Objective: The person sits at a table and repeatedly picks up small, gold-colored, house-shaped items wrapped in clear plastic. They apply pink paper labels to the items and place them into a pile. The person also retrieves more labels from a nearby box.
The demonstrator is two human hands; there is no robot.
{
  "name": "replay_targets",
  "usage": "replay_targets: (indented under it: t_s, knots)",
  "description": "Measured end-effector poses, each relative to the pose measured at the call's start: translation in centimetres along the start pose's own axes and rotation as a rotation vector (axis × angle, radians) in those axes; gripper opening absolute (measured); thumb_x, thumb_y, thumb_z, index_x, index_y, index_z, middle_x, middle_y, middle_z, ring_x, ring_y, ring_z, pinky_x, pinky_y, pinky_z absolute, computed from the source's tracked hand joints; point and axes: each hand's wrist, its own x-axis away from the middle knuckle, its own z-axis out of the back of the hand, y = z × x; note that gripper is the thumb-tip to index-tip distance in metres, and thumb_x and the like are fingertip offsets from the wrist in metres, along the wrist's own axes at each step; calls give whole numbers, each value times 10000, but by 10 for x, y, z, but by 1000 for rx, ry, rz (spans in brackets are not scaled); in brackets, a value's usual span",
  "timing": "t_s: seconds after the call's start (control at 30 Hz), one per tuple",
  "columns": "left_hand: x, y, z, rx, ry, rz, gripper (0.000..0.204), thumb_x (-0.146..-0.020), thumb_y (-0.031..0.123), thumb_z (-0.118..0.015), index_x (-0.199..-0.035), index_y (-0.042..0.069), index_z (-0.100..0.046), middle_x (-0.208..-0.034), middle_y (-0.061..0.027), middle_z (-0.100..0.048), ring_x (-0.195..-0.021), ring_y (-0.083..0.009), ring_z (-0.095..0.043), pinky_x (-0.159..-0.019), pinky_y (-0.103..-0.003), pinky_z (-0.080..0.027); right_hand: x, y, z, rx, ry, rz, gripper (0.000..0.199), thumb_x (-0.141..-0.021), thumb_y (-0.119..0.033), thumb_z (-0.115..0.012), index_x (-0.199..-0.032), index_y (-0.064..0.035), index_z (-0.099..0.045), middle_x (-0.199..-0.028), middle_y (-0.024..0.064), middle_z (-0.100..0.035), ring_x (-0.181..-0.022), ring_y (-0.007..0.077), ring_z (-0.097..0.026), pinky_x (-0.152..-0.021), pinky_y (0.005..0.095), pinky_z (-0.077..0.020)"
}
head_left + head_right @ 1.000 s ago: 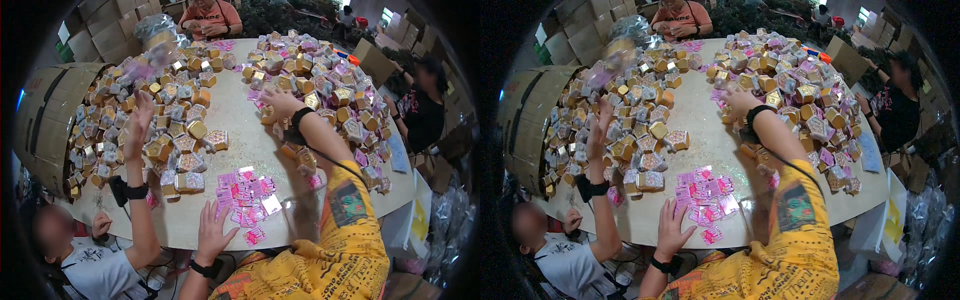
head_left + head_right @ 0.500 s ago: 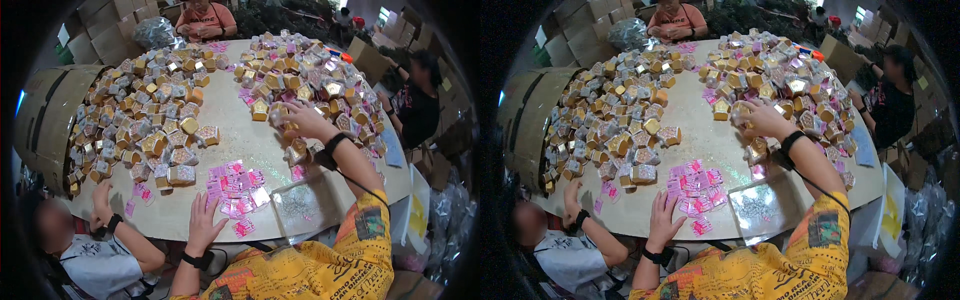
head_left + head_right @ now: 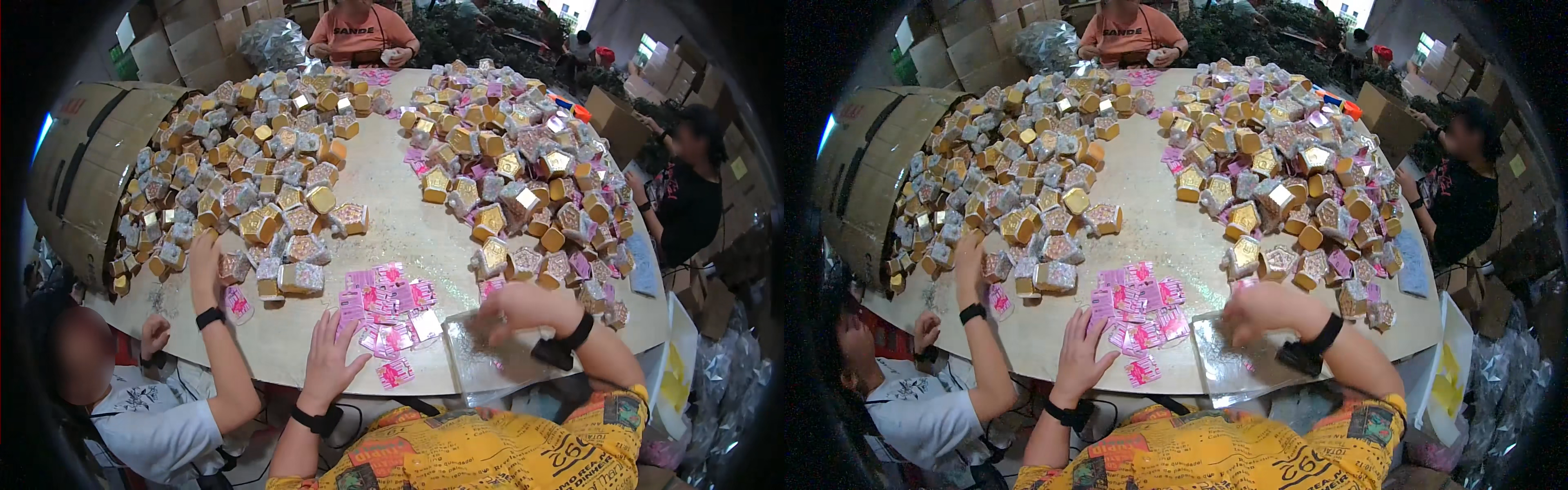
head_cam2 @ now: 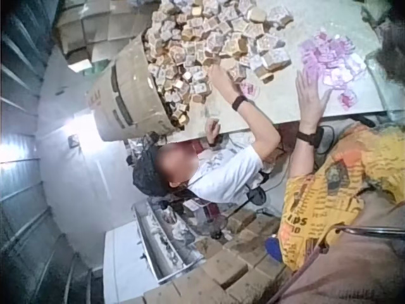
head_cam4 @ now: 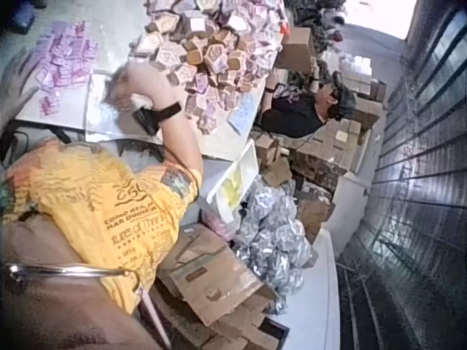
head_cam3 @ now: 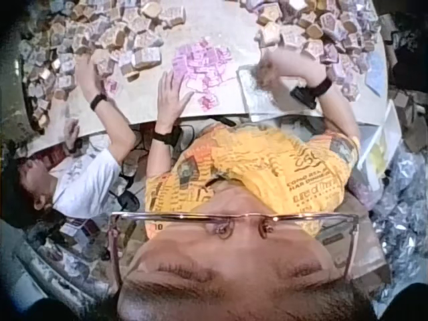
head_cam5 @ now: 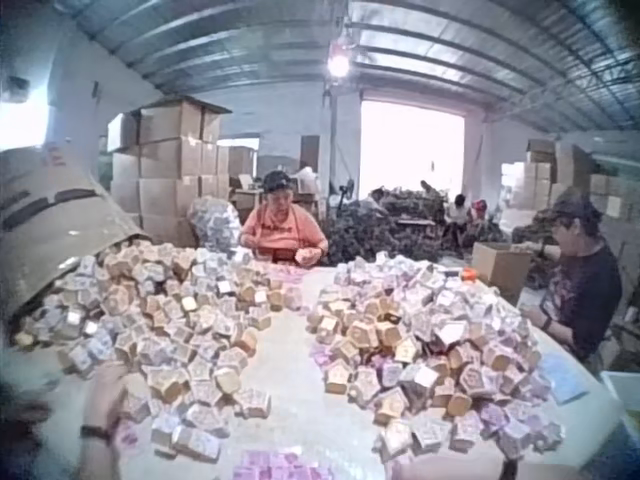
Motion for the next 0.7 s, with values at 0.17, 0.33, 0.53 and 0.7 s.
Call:
replay_targets:
  t_s: [0.17,0.33,0.53,0.7]
  knots:
    - [2,1,-5,-5,-20,-2,643,-741,301,-745,-1300,98,-499,-1399,-198,-371,-1331,-422,-298,-1097,-498,-276,16,-16,-67,126,55,-177,431,-713,-258,-739,-1080,-86,-593,-1018,98,-558,-893,324,-602,-733,433,-494]
    - [1,2,-1,-17,-31,-3,641,-757,319,-734,-1306,90,-494,-1412,-204,-356,-1343,-416,-279,-1107,-497,-260,20,-1,-76,-88,318,-142,260,-748,-180,-698,-961,-57,-614,-969,119,-583,-888,331,-602,-740,433,-502]
    - [-4,-4,1,6,-19,-66,671,-764,299,-725,-1331,72,-449,-1411,-218,-349,-1302,-441,-321,-1083,-491,-290,15,-1,-76,82,529,-111,134,-801,-176,-637,-877,-68,-616,-801,114,-613,-739,311,-621,-649,403,-514]
    - [-13,2,44,-11,-81,-60,586,-782,297,-711,-1280,59,-514,-1349,-245,-403,-1262,-425,-367,-1076,-489,-286,15,-7,-71,95,559,-66,171,-805,-188,-631,-924,-66,-617,-834,132,-626,-749,320,-625,-644,407,-510]
